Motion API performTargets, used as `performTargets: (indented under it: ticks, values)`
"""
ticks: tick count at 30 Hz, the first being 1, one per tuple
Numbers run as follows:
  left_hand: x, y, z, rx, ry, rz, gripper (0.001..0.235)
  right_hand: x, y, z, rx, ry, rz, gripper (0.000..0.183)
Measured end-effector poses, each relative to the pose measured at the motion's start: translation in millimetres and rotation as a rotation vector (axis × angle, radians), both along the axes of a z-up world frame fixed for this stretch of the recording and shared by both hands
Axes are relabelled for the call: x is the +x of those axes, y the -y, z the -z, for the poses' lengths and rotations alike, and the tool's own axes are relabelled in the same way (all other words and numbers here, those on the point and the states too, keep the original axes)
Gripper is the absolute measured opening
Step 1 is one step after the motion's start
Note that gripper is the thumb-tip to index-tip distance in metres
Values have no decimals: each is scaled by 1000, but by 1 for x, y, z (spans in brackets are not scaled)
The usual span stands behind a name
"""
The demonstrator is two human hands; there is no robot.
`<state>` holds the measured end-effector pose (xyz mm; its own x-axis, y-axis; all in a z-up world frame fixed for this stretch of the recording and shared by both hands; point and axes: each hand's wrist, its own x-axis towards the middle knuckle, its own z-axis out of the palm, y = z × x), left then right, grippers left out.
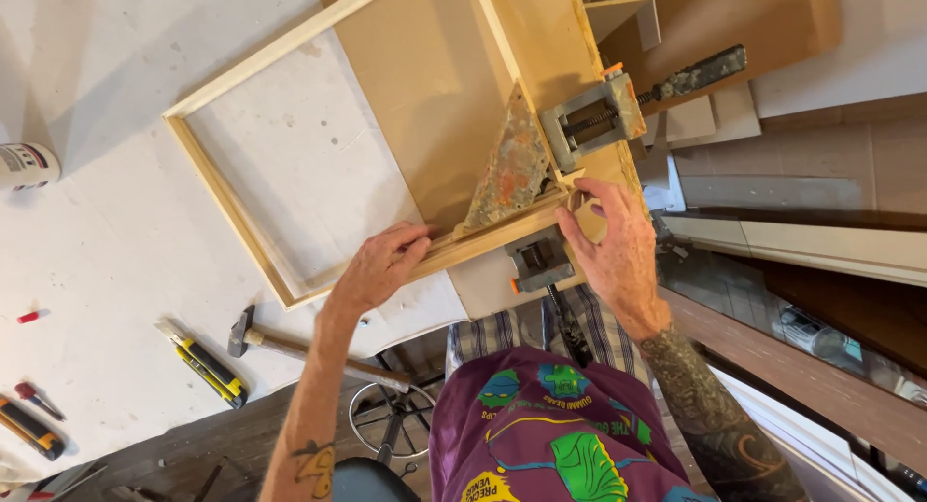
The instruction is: Assembling a wooden frame by applying glue to joints, aligning pieces with a square, and securing them with clamps and a hammer.
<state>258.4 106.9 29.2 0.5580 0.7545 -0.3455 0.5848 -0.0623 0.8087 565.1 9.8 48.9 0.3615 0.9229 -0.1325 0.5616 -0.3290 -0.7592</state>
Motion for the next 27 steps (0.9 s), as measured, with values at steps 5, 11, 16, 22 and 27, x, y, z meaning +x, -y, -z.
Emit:
performTargets:
  ticks: [5,11,16,22,27]
  values:
    - [-20,-18,9,-390,34,121,30,4,-4,-5,-69,-14,-77,31]
    - [-20,-16,14,-446,37,61,33,8,-5,-7,-160,15,-136,33]
    - [37,2,-5,321,-112,189,44,9,-7,-11,-187,9,-141,35]
    - [121,21,-4,840,-121,362,41,11,-7,-6,-152,46,-179,39]
    - [119,25,-1,884,-84,391,40,12,-6,-6,-106,0,-155,39]
